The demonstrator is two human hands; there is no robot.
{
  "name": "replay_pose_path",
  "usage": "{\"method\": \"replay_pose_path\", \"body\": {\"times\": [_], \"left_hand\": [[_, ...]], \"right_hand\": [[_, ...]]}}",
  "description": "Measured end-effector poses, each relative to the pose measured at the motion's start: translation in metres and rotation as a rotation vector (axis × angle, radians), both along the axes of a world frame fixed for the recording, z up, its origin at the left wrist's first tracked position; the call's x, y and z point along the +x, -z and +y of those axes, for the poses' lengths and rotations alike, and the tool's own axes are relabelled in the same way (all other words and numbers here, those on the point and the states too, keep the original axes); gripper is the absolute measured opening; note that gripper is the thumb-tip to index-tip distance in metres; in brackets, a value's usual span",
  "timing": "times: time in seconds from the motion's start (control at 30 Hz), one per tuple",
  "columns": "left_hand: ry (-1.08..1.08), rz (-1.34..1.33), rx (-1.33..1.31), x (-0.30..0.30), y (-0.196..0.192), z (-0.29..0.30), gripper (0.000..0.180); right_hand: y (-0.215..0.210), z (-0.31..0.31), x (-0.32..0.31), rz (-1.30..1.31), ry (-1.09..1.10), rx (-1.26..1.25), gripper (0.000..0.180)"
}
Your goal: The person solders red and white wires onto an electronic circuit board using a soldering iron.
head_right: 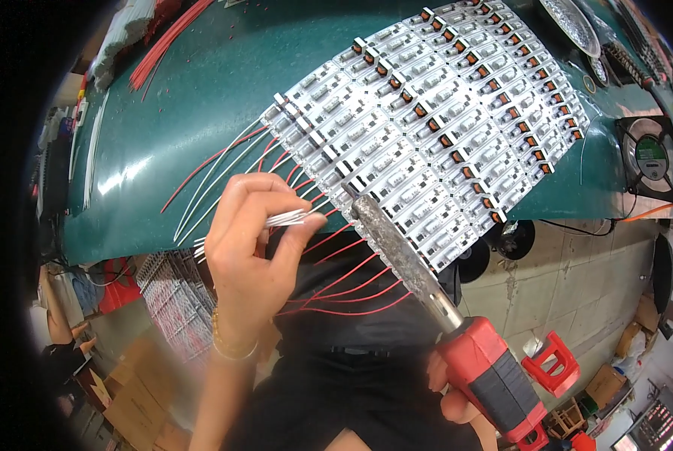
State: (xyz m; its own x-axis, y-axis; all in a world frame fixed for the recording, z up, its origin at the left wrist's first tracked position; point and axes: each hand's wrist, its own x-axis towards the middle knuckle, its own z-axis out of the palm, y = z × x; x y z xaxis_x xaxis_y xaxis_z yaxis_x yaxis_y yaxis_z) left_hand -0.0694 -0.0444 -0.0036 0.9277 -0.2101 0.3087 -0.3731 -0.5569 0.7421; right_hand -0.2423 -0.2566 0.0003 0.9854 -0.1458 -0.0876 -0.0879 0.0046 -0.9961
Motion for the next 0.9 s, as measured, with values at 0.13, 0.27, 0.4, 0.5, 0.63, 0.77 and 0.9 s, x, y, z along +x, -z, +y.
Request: {"method": "replay_pose_path", "body": {"times": [0.13, 0.27, 0.4, 0.5, 0.63, 0.77, 0.9], "left_hand": [[0.058, -0.075, -0.137, 0.001, 0.007, 0.008, 0.012], [0.047, -0.234, -0.111, -0.001, 0.009, 0.017, 0.005], [-0.315, 0.033, -0.49, -0.018, -0.021, 0.015, 0.004], [-0.234, 0.189, -0.444, -0.025, -0.02, 0.011, 0.003], [-0.038, 0.141, -0.189, -0.02, -0.014, 0.0, 0.011], [-0.046, 0.125, -0.104, -0.022, -0.011, -0.006, 0.011], [-0.043, 0.095, -0.085, -0.022, 0.0, -0.007, 0.012]], "right_hand": [[0.009, -0.004, -0.005, -0.058, -0.029, 0.07, 0.092], [0.0, 0.001, -0.002, -0.023, -0.007, 0.07, 0.093], [-0.01, 0.011, -0.003, 0.027, 0.162, 0.026, 0.093], [-0.012, 0.014, -0.005, 0.048, 0.195, 0.008, 0.093], [-0.01, 0.001, -0.01, 0.043, 0.057, 0.016, 0.094], [0.002, -0.008, -0.018, -0.074, -0.022, 0.035, 0.096], [-0.014, -0.009, -0.017, 0.097, -0.051, 0.099, 0.071]]}}
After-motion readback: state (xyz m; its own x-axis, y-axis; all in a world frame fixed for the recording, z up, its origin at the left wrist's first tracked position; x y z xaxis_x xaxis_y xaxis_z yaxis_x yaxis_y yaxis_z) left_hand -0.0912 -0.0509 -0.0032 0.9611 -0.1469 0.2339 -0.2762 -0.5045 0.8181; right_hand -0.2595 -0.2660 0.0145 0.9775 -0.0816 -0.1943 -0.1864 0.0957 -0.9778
